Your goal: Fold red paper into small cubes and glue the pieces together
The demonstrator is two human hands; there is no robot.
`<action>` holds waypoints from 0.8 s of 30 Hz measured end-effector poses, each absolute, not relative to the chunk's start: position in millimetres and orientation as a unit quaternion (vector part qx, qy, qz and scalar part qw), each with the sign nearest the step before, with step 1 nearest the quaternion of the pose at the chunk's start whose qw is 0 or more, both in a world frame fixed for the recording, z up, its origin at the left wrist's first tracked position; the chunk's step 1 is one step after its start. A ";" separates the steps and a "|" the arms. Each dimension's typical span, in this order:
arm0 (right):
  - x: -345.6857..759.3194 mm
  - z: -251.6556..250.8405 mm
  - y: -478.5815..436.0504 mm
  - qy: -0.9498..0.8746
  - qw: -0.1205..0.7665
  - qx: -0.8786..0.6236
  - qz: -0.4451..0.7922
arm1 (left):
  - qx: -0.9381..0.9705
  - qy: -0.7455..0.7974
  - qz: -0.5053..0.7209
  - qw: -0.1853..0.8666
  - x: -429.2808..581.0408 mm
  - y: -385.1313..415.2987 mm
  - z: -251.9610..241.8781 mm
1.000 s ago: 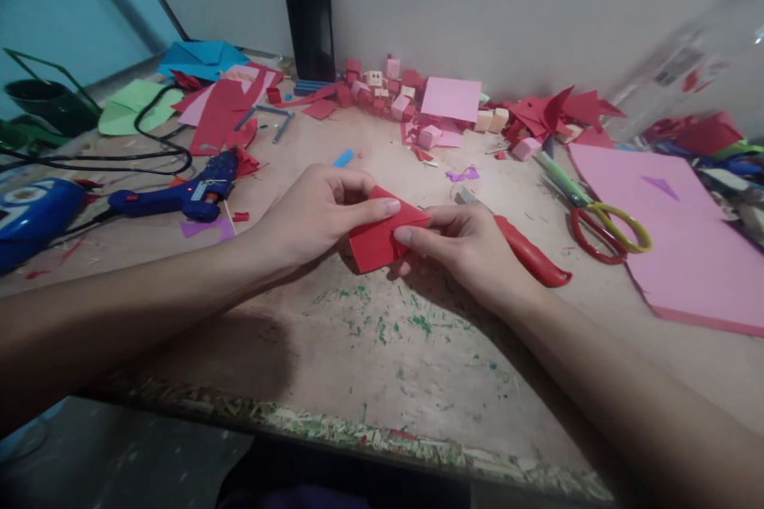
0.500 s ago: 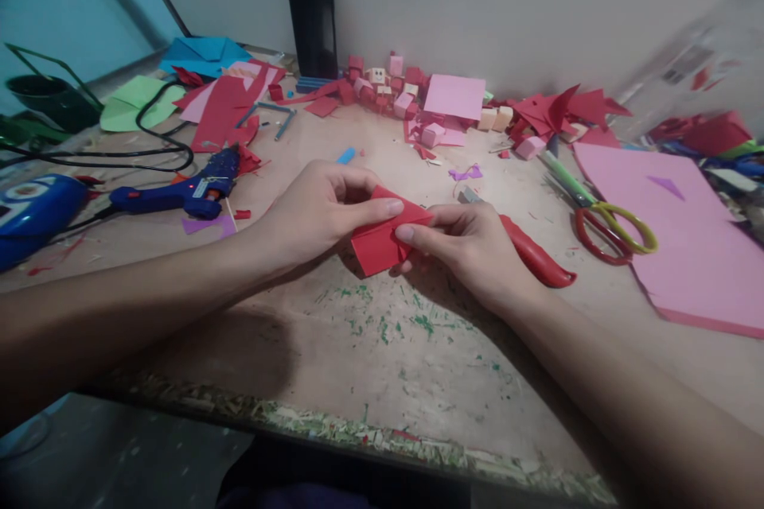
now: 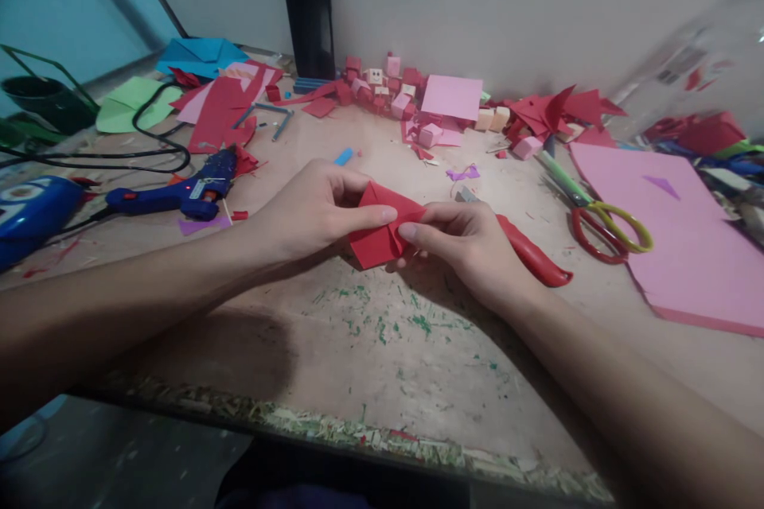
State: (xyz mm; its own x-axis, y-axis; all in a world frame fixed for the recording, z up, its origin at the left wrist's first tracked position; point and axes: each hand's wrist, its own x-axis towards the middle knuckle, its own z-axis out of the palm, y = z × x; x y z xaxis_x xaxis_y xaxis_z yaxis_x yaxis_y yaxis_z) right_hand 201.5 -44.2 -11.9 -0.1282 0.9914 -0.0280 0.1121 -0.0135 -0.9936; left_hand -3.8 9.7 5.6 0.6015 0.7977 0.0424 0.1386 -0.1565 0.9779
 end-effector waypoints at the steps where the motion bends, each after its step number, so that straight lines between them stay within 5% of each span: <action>1: 201.6 -12.1 -44.2 -0.552 0.434 -0.500 0.507 | 0.700 0.335 0.296 0.556 -3.7 9.3 6.0; 24: 203.5 -13.5 -39.9 -0.477 0.486 -0.486 0.548 | 0.728 0.319 0.264 0.546 -6.7 13.7 4.4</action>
